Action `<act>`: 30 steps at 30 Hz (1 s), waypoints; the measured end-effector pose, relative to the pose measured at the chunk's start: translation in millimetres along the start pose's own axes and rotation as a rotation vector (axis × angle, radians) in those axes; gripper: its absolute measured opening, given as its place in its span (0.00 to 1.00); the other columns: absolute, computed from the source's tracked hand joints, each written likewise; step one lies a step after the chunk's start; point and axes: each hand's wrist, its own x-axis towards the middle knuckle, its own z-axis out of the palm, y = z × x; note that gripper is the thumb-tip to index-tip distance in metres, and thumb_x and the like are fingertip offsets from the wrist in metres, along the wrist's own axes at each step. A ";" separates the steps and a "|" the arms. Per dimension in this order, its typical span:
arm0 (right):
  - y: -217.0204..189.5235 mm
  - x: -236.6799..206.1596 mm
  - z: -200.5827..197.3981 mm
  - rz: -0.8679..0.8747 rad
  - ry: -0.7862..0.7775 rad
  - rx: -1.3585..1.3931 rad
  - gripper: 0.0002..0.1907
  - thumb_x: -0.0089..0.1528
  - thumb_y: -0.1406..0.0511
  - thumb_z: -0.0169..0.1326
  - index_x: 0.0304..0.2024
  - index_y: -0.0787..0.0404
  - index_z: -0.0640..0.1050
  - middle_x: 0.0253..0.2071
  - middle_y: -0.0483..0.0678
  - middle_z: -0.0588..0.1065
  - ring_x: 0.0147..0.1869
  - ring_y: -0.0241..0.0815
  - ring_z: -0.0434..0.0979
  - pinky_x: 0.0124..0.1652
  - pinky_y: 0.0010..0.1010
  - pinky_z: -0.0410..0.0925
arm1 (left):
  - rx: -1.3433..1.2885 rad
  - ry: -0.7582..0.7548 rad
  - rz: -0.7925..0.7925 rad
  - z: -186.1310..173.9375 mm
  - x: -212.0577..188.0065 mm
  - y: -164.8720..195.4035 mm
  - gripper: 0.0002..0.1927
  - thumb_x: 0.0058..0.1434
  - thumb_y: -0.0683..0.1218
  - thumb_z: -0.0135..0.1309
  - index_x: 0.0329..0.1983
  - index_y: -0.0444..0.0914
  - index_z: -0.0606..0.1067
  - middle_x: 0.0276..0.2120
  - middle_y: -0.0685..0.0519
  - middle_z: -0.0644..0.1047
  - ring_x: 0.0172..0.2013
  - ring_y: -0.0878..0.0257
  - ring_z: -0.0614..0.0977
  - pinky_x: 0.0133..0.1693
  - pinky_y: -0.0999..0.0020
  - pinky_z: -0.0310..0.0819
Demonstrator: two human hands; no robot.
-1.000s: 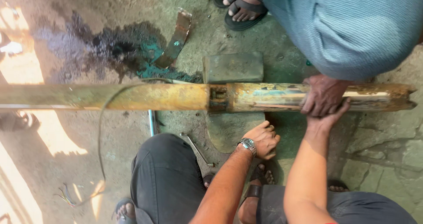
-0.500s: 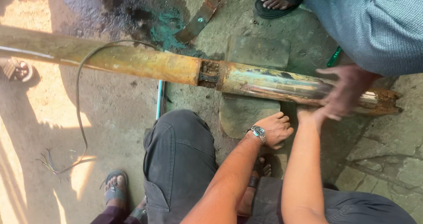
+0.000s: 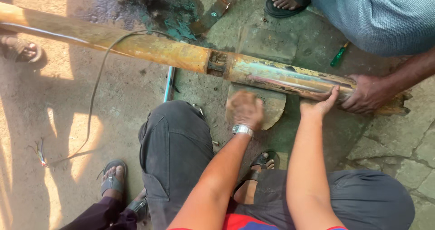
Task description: The person uses a wrench to loosen a fitting on a metal pipe while another person holds the pipe steady. The person then uses a screwdriver to adjust a component at the pipe's end.
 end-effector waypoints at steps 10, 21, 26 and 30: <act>-4.8 -2.8 4.4 0.098 0.138 -0.085 0.40 0.55 0.47 0.60 0.67 0.53 0.68 0.69 0.50 0.69 0.72 0.55 0.66 0.69 0.58 0.60 | -0.261 0.093 -1.282 -8.7 28.0 -15.7 0.30 0.69 0.66 0.35 0.52 0.43 0.78 0.52 0.47 0.77 0.54 0.44 0.76 0.52 0.39 0.64; 62.1 -45.8 96.5 -0.634 -0.626 -2.343 0.69 0.41 0.40 0.72 0.75 0.62 0.55 0.79 0.58 0.46 0.81 0.58 0.38 0.67 0.69 0.35 | -0.201 0.155 -1.221 -17.1 31.7 -13.3 0.27 0.69 0.62 0.37 0.47 0.42 0.82 0.45 0.47 0.82 0.45 0.45 0.81 0.42 0.44 0.71; 79.8 -27.2 134.1 -0.774 -1.083 -2.508 0.74 0.42 0.27 0.57 0.77 0.63 0.53 0.81 0.51 0.47 0.84 0.51 0.38 0.69 0.72 0.30 | -0.173 0.145 -1.231 -15.6 30.4 -12.6 0.27 0.70 0.63 0.39 0.44 0.40 0.82 0.42 0.46 0.82 0.43 0.44 0.82 0.42 0.46 0.74; 84.5 -20.4 121.1 -0.811 -1.138 -2.397 0.73 0.44 0.28 0.57 0.77 0.66 0.53 0.81 0.53 0.47 0.85 0.50 0.40 0.71 0.70 0.30 | -0.129 0.146 -1.214 -12.1 28.9 -13.8 0.28 0.70 0.62 0.40 0.40 0.38 0.82 0.40 0.46 0.82 0.42 0.44 0.82 0.40 0.46 0.74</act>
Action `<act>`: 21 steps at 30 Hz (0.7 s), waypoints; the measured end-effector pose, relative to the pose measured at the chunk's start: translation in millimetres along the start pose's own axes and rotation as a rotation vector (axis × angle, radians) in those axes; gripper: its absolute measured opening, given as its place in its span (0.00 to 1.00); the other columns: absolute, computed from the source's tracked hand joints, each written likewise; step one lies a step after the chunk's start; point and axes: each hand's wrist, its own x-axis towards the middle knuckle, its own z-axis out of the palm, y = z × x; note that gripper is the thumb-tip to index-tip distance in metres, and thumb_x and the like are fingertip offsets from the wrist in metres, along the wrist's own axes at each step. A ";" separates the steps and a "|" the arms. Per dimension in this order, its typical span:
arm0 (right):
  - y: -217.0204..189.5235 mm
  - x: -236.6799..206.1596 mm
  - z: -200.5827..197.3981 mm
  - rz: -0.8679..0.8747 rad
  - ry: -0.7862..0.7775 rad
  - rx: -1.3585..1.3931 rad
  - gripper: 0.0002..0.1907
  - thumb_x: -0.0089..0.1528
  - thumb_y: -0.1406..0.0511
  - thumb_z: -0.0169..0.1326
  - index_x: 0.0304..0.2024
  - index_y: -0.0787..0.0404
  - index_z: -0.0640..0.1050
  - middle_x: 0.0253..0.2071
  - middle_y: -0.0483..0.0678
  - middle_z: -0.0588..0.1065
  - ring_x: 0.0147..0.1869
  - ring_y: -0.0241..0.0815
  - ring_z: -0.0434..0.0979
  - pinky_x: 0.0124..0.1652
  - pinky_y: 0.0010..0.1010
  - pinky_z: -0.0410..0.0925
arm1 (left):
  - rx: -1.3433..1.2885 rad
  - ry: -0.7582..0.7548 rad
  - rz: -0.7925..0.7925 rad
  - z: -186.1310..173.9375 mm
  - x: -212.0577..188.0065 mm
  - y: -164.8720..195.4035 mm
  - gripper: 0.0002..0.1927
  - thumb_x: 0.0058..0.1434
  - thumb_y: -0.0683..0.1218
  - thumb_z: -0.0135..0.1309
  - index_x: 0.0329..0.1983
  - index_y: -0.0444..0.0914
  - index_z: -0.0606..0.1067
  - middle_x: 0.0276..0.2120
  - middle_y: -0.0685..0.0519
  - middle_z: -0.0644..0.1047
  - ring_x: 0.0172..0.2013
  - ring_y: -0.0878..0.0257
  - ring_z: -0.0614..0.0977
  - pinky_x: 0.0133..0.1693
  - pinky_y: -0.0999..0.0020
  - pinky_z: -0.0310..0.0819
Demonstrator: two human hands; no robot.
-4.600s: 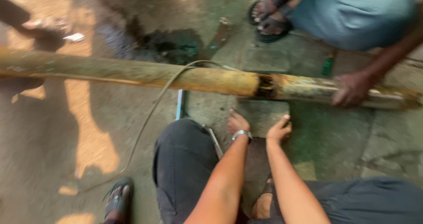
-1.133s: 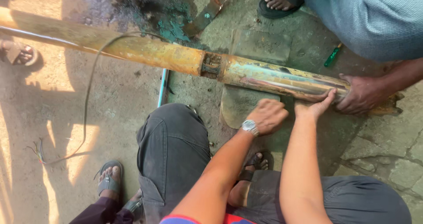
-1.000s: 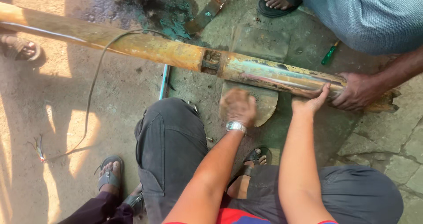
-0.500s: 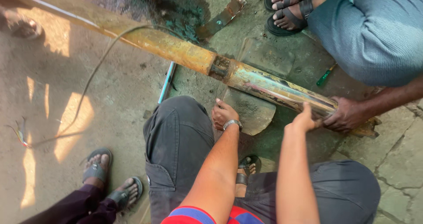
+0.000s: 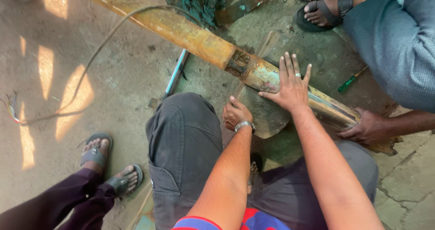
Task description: The person uses a wrench to loosen a fitting on a metal pipe while another person holds the pipe steady. The person then uses a screwdriver to adjust a component at the pipe's end.
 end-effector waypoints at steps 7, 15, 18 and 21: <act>-2.3 2.3 5.4 0.023 -0.034 -0.051 0.72 0.44 0.30 0.60 0.77 0.65 0.54 0.82 0.52 0.48 0.85 0.49 0.40 0.71 0.69 0.30 | 0.008 0.011 -0.008 4.0 2.9 -0.9 0.27 0.69 0.62 0.42 0.38 0.37 0.82 0.38 0.45 0.82 0.41 0.43 0.82 0.39 0.45 0.73; 10.7 -2.8 7.6 0.061 -0.074 0.001 0.75 0.44 0.29 0.59 0.78 0.66 0.51 0.83 0.53 0.45 0.86 0.49 0.37 0.72 0.69 0.29 | -0.045 -0.030 0.063 7.5 -0.8 -10.6 0.26 0.71 0.59 0.41 0.41 0.37 0.82 0.42 0.46 0.82 0.45 0.46 0.82 0.42 0.47 0.75; 12.3 0.4 9.6 0.056 -0.081 -0.012 0.76 0.43 0.28 0.58 0.79 0.64 0.49 0.82 0.52 0.44 0.85 0.48 0.36 0.72 0.68 0.27 | -0.040 -0.059 0.067 6.9 0.2 -11.0 0.25 0.71 0.59 0.40 0.43 0.37 0.82 0.42 0.46 0.82 0.46 0.47 0.82 0.44 0.48 0.75; 15.3 -0.1 8.0 0.034 -0.073 -0.015 0.77 0.44 0.27 0.58 0.80 0.63 0.47 0.83 0.52 0.43 0.86 0.47 0.34 0.71 0.68 0.26 | -0.039 -0.029 0.096 5.8 0.2 -11.0 0.25 0.71 0.59 0.41 0.44 0.37 0.82 0.43 0.46 0.82 0.47 0.47 0.82 0.44 0.48 0.75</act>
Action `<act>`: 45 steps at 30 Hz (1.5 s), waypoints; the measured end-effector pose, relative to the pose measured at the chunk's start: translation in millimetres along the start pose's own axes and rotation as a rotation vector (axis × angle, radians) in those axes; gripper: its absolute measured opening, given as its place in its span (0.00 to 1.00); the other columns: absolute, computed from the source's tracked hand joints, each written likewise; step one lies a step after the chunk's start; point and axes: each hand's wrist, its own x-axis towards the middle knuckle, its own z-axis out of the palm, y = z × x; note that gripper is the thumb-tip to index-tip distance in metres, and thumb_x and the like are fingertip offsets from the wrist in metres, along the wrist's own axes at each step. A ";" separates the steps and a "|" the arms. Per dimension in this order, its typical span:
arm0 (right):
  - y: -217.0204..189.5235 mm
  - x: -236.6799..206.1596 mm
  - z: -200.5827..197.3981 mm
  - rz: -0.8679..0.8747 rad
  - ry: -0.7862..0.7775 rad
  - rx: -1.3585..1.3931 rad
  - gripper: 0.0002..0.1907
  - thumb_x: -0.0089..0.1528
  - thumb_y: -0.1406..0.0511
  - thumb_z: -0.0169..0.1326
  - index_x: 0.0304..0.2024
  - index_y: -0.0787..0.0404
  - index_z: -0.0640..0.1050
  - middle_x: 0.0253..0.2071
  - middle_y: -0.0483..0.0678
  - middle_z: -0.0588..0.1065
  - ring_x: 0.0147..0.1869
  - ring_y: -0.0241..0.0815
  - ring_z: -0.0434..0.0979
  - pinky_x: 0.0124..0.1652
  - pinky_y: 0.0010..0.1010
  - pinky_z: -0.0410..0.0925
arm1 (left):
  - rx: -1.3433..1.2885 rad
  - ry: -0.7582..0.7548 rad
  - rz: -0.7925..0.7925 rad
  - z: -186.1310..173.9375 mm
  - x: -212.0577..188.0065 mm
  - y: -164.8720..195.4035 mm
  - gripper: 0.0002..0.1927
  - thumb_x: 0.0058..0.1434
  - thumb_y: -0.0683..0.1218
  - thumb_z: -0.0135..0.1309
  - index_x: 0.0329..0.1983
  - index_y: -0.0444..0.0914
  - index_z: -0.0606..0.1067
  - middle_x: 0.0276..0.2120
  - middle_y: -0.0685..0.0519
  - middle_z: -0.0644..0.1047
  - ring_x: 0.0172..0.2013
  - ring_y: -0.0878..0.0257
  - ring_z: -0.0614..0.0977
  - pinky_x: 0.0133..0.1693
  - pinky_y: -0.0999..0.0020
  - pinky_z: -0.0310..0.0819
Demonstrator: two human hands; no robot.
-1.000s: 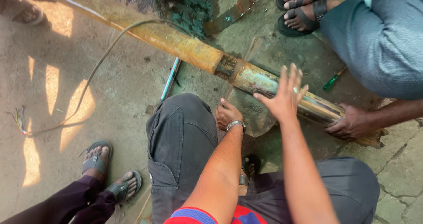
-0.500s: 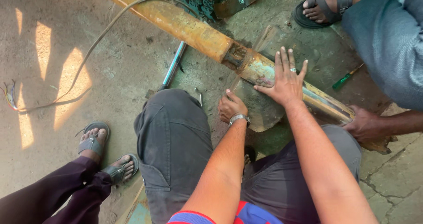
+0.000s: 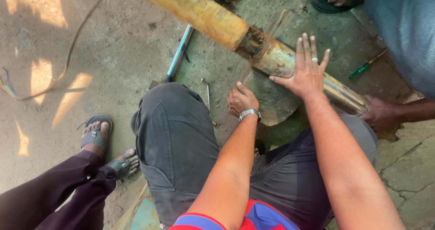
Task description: The person uses a wrench to loosen a fitting on a metal pipe while another person holds the pipe steady. The person then uses a screwdriver to adjust a component at the pipe's end.
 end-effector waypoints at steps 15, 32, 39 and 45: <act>7.4 -11.2 -10.9 0.045 0.003 0.051 0.77 0.42 0.29 0.62 0.80 0.60 0.47 0.83 0.51 0.45 0.86 0.48 0.36 0.72 0.69 0.27 | -0.012 0.007 -0.011 -7.2 -1.8 5.5 0.25 0.70 0.58 0.41 0.41 0.37 0.82 0.41 0.46 0.82 0.45 0.45 0.81 0.43 0.47 0.74; 4.8 -26.3 -2.2 0.102 0.032 0.030 0.76 0.48 0.28 0.59 0.81 0.58 0.41 0.84 0.51 0.43 0.87 0.51 0.37 0.72 0.72 0.33 | -0.080 0.010 0.008 1.4 1.0 -1.6 0.26 0.70 0.60 0.39 0.42 0.39 0.82 0.42 0.44 0.82 0.44 0.42 0.82 0.42 0.43 0.73; 5.9 -34.0 -5.5 0.115 0.056 0.078 0.69 0.52 0.32 0.61 0.80 0.57 0.44 0.82 0.53 0.51 0.85 0.52 0.43 0.71 0.70 0.37 | -0.042 -0.153 -0.097 -13.7 2.0 2.2 0.27 0.73 0.63 0.37 0.51 0.44 0.81 0.51 0.46 0.81 0.52 0.44 0.79 0.51 0.42 0.71; 0.0 -39.1 -9.7 0.133 0.040 0.085 0.66 0.54 0.35 0.62 0.80 0.55 0.45 0.81 0.53 0.52 0.83 0.54 0.47 0.68 0.72 0.39 | -0.118 -0.110 0.019 -13.9 -3.0 3.6 0.26 0.68 0.63 0.40 0.51 0.43 0.80 0.50 0.49 0.81 0.54 0.47 0.78 0.50 0.41 0.67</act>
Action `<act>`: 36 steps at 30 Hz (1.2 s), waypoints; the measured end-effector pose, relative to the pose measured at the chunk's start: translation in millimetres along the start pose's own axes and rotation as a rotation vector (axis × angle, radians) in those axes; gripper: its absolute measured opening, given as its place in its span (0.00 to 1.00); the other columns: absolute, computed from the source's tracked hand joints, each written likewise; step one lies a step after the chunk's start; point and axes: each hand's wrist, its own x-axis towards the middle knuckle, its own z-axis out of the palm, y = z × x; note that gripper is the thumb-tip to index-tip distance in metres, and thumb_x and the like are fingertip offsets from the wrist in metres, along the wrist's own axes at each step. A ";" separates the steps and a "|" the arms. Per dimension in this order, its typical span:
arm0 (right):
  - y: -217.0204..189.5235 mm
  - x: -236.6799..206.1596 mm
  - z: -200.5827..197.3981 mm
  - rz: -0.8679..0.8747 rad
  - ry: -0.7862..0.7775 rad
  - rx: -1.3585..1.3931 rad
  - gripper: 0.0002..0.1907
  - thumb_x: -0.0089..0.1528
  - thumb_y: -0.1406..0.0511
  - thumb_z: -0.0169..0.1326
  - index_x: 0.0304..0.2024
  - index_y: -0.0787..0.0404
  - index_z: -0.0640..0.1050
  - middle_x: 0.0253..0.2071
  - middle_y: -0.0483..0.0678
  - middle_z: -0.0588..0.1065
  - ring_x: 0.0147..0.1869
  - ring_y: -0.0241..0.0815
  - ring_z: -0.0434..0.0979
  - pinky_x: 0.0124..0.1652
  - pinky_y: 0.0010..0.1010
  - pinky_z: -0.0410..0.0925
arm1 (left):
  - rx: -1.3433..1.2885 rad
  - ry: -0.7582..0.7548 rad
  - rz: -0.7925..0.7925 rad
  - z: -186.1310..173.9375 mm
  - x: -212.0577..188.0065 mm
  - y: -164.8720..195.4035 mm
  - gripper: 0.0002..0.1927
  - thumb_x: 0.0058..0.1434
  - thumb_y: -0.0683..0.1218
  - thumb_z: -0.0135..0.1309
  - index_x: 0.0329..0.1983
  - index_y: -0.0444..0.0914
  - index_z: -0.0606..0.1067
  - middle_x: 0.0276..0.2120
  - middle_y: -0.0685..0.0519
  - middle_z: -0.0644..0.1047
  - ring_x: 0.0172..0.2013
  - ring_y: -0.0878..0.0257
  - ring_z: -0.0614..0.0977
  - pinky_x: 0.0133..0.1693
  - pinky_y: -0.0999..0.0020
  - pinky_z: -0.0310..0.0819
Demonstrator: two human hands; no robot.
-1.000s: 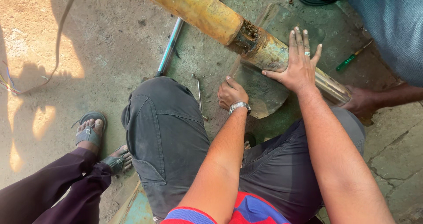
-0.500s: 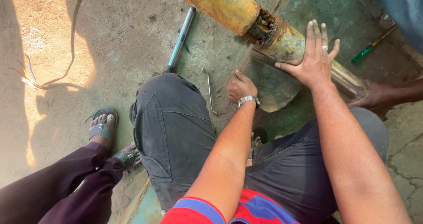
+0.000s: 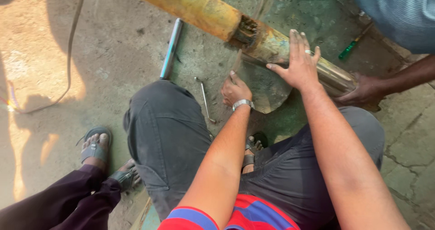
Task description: The person uses a wrench to loosen a fitting on a metal pipe while another person holds the pipe steady. The person then uses a screwdriver to adjust a component at the pipe's end.
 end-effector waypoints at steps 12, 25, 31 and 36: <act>3.0 -10.6 -4.3 0.064 -0.029 0.036 0.61 0.55 0.38 0.61 0.79 0.54 0.49 0.79 0.52 0.53 0.82 0.51 0.48 0.68 0.73 0.41 | -0.045 -0.010 0.009 2.5 2.3 -4.0 0.28 0.71 0.62 0.36 0.52 0.41 0.80 0.51 0.46 0.81 0.54 0.45 0.78 0.53 0.44 0.68; -4.1 -7.7 -9.7 0.052 -0.003 0.031 0.57 0.54 0.43 0.62 0.77 0.56 0.52 0.79 0.50 0.54 0.81 0.51 0.50 0.66 0.71 0.45 | -0.035 0.061 0.025 3.7 1.3 -5.0 0.27 0.70 0.61 0.38 0.51 0.40 0.80 0.51 0.46 0.81 0.53 0.44 0.78 0.51 0.45 0.70; -10.5 -6.9 -17.9 0.059 -0.026 -0.048 0.57 0.53 0.44 0.66 0.75 0.59 0.55 0.74 0.55 0.60 0.77 0.55 0.58 0.65 0.62 0.56 | -0.050 0.028 0.011 6.9 4.0 -9.0 0.28 0.71 0.61 0.37 0.50 0.39 0.80 0.49 0.45 0.81 0.53 0.44 0.78 0.51 0.45 0.70; -16.4 -1.5 -32.6 0.051 -0.029 -0.092 0.56 0.51 0.47 0.69 0.73 0.61 0.59 0.72 0.54 0.63 0.75 0.55 0.63 0.64 0.52 0.63 | -0.064 -0.017 -0.024 4.0 8.5 -7.1 0.28 0.71 0.62 0.37 0.50 0.38 0.79 0.49 0.44 0.80 0.52 0.42 0.78 0.50 0.42 0.69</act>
